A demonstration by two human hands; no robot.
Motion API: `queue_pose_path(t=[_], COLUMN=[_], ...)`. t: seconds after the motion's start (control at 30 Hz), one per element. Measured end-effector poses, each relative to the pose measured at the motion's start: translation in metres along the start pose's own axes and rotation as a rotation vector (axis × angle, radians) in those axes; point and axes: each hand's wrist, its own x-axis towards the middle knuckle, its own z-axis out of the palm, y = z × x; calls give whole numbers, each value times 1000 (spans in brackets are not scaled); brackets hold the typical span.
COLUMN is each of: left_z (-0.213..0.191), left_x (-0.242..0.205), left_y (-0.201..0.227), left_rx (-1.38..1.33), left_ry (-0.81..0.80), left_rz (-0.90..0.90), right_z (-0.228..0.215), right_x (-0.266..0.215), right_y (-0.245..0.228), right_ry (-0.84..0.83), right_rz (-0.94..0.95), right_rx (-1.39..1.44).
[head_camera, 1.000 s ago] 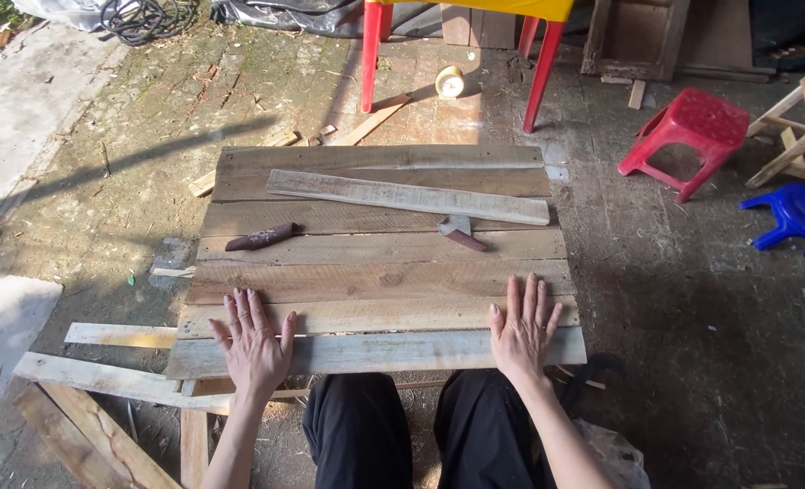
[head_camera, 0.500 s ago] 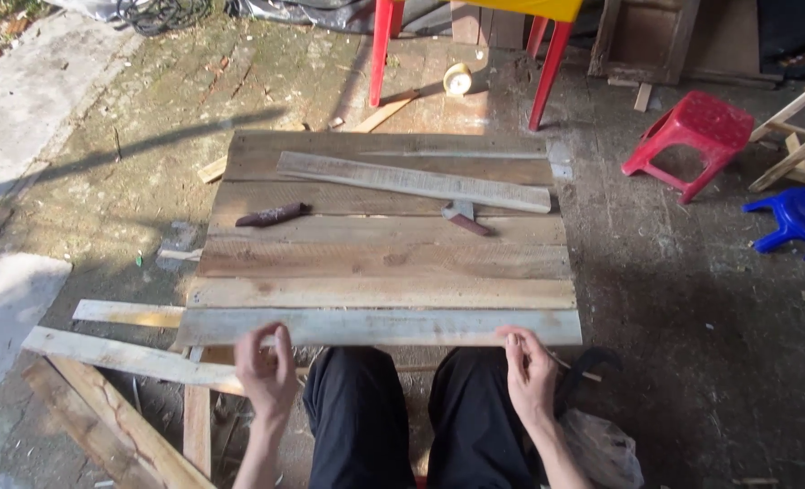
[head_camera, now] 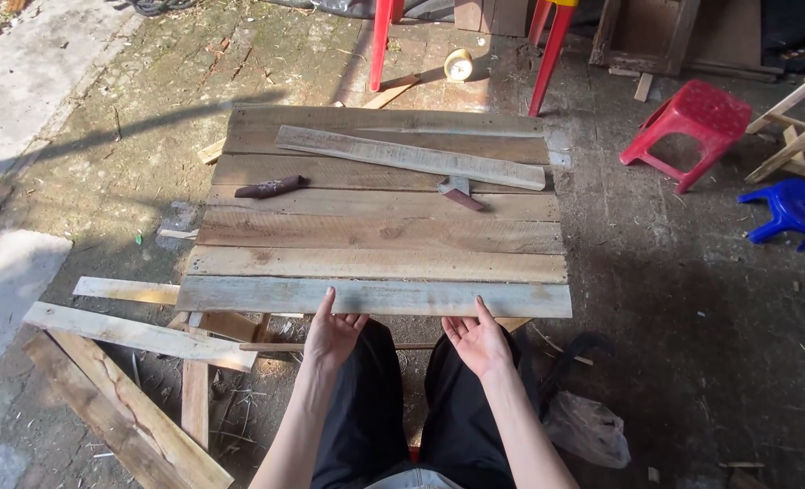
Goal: Arranging and aligning wooden planks on a frame to create a flat surface.
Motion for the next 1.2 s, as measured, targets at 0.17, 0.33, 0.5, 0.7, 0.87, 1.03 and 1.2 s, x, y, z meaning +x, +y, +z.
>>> queue_pose_path(t=[0.17,0.33,0.5,0.7,0.87,1.03,1.2], left_z=[-14,-35,3,-36,-16,21,7], left_x=[29,56,27,78,65,26,49], left_y=[3,0,12,-3,0,5,1], left_rx=[-141,-170,-231,-213,-255,-326,-252], left_ry=[30,54,133,226,266,255,448], left_rz=[0,-4,56,157,200,187,288], right_z=[-3,-8,-4,-16,-22,-16,20], right_x=[19,31,37,68,90,76,41], right_y=[7,4,5,4,5,10,14], right_ry=[-1,15,52,147,198,222,210], right_rz=[32,34,22,-27,-84,-88,-91], right_rx=[53,71,101,88,51,106,144])
